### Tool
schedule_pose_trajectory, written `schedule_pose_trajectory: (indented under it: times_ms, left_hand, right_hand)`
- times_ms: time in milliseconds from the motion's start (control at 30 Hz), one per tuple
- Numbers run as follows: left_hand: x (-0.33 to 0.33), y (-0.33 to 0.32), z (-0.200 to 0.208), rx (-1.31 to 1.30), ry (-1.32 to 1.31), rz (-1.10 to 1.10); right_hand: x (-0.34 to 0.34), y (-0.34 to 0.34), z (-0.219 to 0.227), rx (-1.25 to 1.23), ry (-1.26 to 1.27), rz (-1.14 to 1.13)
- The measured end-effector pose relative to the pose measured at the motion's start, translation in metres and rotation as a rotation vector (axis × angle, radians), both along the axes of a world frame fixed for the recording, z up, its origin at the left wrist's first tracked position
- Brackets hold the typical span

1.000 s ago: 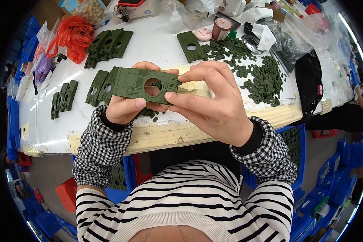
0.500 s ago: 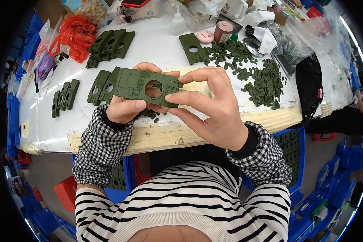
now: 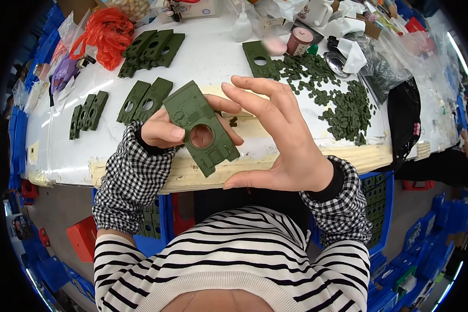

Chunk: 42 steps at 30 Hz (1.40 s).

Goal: Manually assembling internal and external components of green toy tanks at a production workbench.

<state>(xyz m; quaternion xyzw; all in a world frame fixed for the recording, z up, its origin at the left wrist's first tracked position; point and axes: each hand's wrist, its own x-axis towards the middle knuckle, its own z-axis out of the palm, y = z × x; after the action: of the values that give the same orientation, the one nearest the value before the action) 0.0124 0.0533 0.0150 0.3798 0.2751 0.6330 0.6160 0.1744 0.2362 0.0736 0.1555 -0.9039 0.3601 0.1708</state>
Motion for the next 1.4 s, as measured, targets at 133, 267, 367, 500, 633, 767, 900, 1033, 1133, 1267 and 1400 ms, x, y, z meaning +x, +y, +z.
schedule_pose_trajectory:
  times_ms: [133, 267, 367, 500, 633, 767, 900, 1033, 1133, 1267, 1400]
  left_hand:
    - [-0.001, -0.003, -0.006, 0.034, -0.002, -0.169]
    - [-0.003, -0.008, -0.018, 0.062, -0.014, -0.182]
    - [-0.007, -0.008, -0.019, 0.118, 0.036, -0.185]
    - [-0.006, -0.009, -0.018, 0.049, 0.051, -0.169]
    - [-0.001, -0.007, -0.012, 0.024, 0.092, -0.148]
    - [0.004, -0.008, -0.009, 0.003, 0.123, -0.068]
    - [0.004, -0.012, 0.005, -0.146, 0.221, 0.013]
    - [0.02, -0.029, 0.015, -0.142, 0.622, 0.529]
    - [0.047, -0.044, 0.027, -0.151, 1.007, 0.872]
    - [0.068, -0.061, 0.028, -0.281, 1.276, 0.965]
    - [0.071, -0.078, 0.021, -0.356, 1.331, 1.066]
  right_hand:
    - [-0.009, -0.005, 0.004, 0.049, -0.049, 0.08]
    - [-0.015, -0.013, 0.006, 0.067, -0.068, 0.131]
    - [-0.015, -0.017, 0.005, 0.063, -0.06, 0.109]
    - [-0.013, -0.02, 0.004, 0.027, -0.078, 0.081]
    - [-0.012, -0.02, 0.004, 0.046, -0.048, 0.075]
    - [-0.012, -0.021, 0.002, 0.061, -0.024, 0.059]
    - [-0.011, -0.025, 0.004, 0.116, 0.032, -0.006]
    - [-0.006, -0.027, 0.0, 0.222, 0.05, -0.126]
    - [-0.007, -0.04, -0.011, 0.264, 0.017, -0.155]
    - [-0.02, -0.064, -0.024, 0.28, 0.046, -0.122]
    - [-0.032, -0.087, -0.034, 0.249, 0.087, -0.067]
